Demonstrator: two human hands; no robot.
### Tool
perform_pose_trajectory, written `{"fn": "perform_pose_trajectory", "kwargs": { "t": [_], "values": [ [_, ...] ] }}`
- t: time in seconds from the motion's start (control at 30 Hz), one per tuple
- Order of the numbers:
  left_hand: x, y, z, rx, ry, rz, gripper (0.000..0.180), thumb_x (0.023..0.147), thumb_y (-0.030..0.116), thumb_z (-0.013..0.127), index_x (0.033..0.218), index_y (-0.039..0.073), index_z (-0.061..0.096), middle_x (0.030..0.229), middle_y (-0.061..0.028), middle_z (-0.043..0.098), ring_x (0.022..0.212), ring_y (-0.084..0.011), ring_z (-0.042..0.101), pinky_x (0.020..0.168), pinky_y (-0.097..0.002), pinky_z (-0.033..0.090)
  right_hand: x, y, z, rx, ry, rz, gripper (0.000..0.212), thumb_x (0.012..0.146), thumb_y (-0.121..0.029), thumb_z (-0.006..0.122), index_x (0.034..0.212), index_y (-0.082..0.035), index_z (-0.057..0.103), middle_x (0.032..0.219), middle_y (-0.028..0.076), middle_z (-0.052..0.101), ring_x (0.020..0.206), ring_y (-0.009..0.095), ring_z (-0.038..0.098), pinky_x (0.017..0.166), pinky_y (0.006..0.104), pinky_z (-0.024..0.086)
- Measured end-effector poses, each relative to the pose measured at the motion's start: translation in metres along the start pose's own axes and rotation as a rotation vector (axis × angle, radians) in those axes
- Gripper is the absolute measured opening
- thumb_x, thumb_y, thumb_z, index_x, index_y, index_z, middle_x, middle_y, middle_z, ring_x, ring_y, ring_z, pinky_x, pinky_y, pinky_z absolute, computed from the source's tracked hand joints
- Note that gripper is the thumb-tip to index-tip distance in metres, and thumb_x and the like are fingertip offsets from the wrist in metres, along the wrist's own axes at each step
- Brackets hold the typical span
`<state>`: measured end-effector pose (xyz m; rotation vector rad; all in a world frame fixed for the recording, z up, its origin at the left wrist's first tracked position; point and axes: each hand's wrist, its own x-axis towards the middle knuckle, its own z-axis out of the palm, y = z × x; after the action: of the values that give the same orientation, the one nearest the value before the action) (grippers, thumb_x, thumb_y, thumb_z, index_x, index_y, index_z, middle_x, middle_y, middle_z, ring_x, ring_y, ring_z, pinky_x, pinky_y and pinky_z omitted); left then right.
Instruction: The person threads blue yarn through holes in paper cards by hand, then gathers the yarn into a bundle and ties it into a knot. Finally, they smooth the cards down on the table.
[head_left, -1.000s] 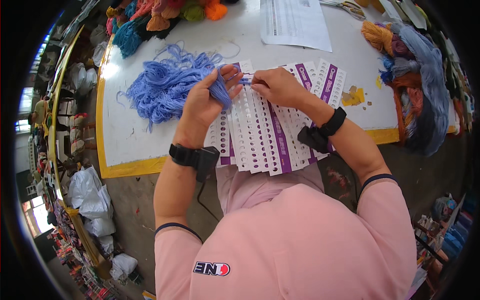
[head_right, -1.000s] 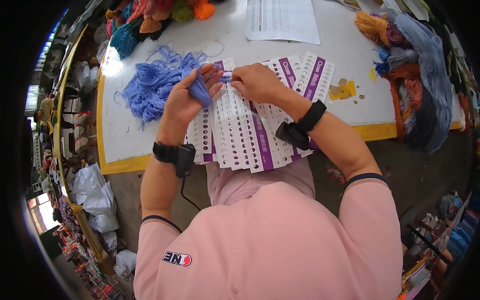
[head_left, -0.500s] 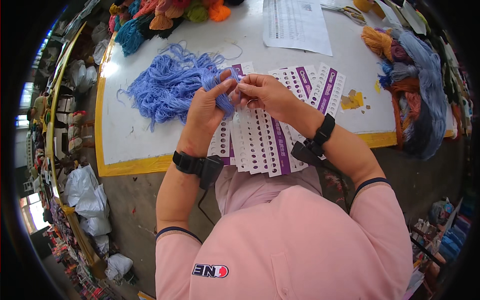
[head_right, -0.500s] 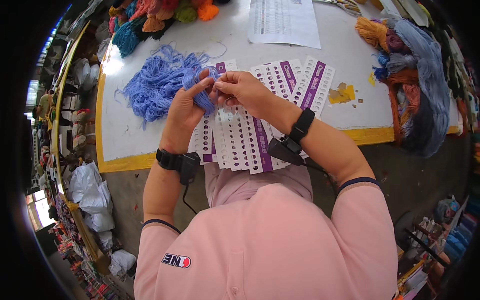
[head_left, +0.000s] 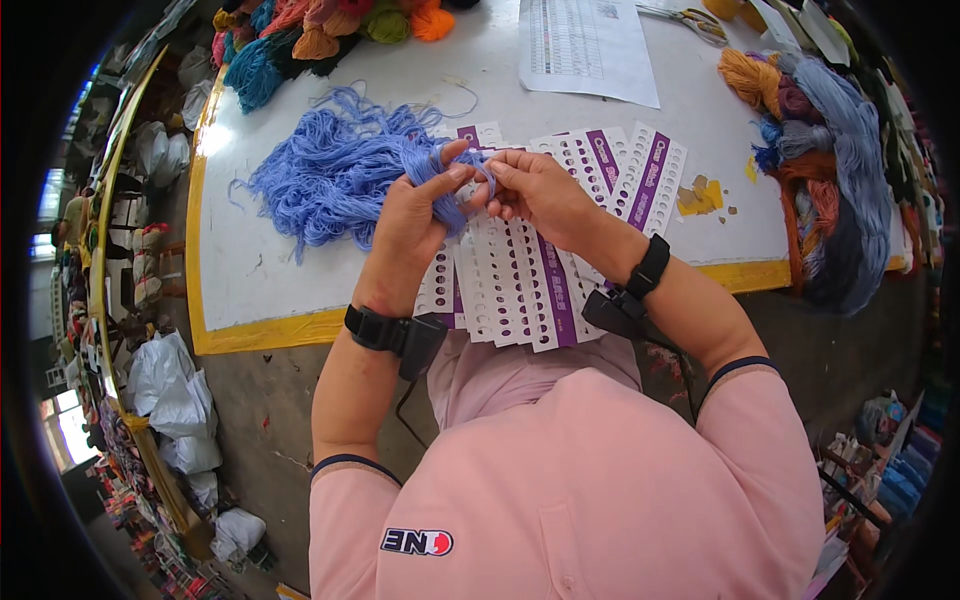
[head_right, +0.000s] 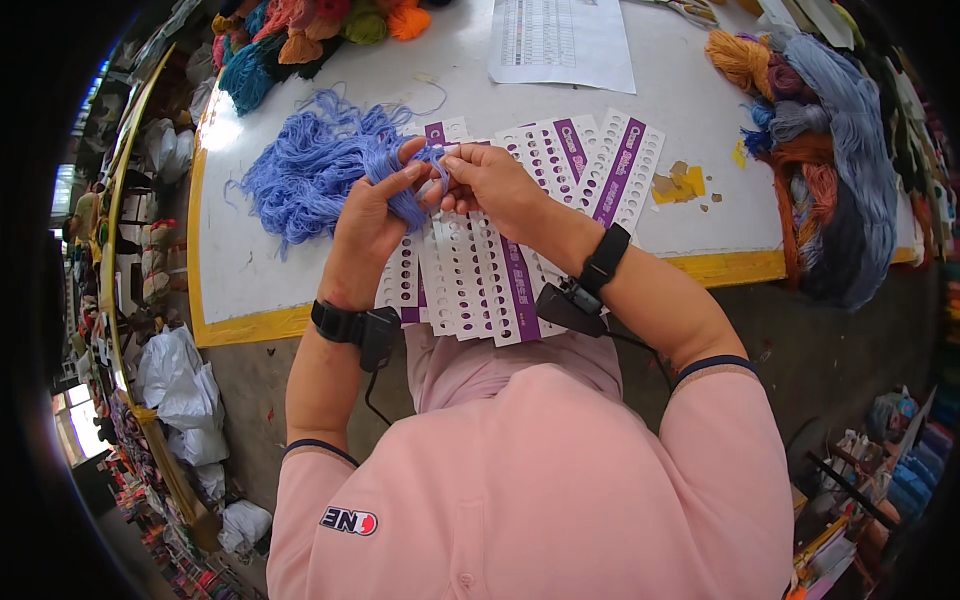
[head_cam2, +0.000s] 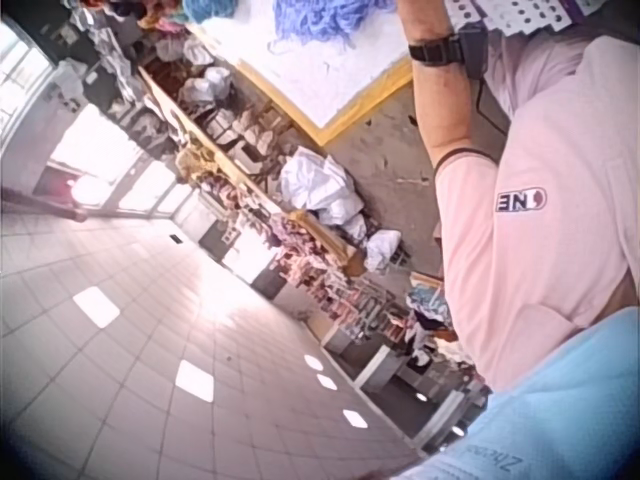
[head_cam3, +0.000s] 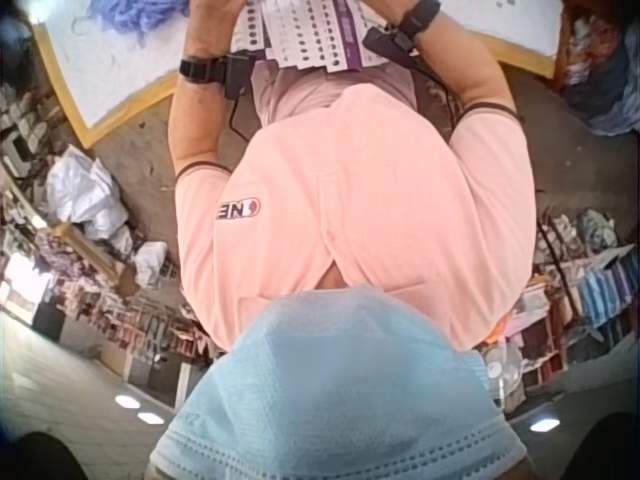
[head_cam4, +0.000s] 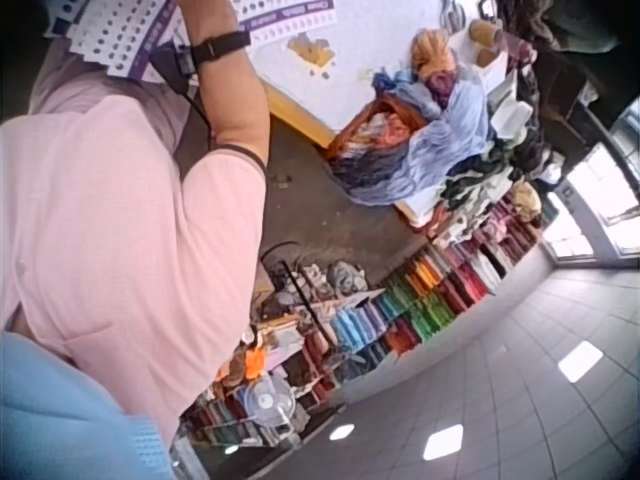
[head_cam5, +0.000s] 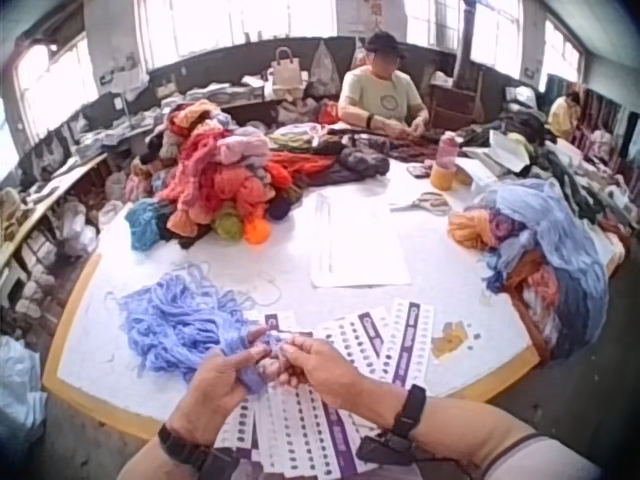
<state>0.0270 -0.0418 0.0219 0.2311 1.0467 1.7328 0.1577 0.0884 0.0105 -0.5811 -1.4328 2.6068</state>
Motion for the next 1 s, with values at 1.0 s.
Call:
{"fn": "perform_pose_trajectory", "kwargs": {
  "t": [1.0],
  "values": [
    [-0.105,0.272,-0.423,-0.254,0.651,0.538,0.021,0.095,0.01,0.04,0.075,0.008,0.038,0.06,0.0034,0.022,0.048,-0.0107,0.021,0.046,-0.0264,0.02,-0.065,-0.15,-0.162,0.502,-0.225,-0.298,0.019,0.096,-0.009,0.051,0.076,-0.007,0.049,0.069,0.002,0.048,0.067,0.012,0.05,0.068,0.0288,0.045]
  ]
}}
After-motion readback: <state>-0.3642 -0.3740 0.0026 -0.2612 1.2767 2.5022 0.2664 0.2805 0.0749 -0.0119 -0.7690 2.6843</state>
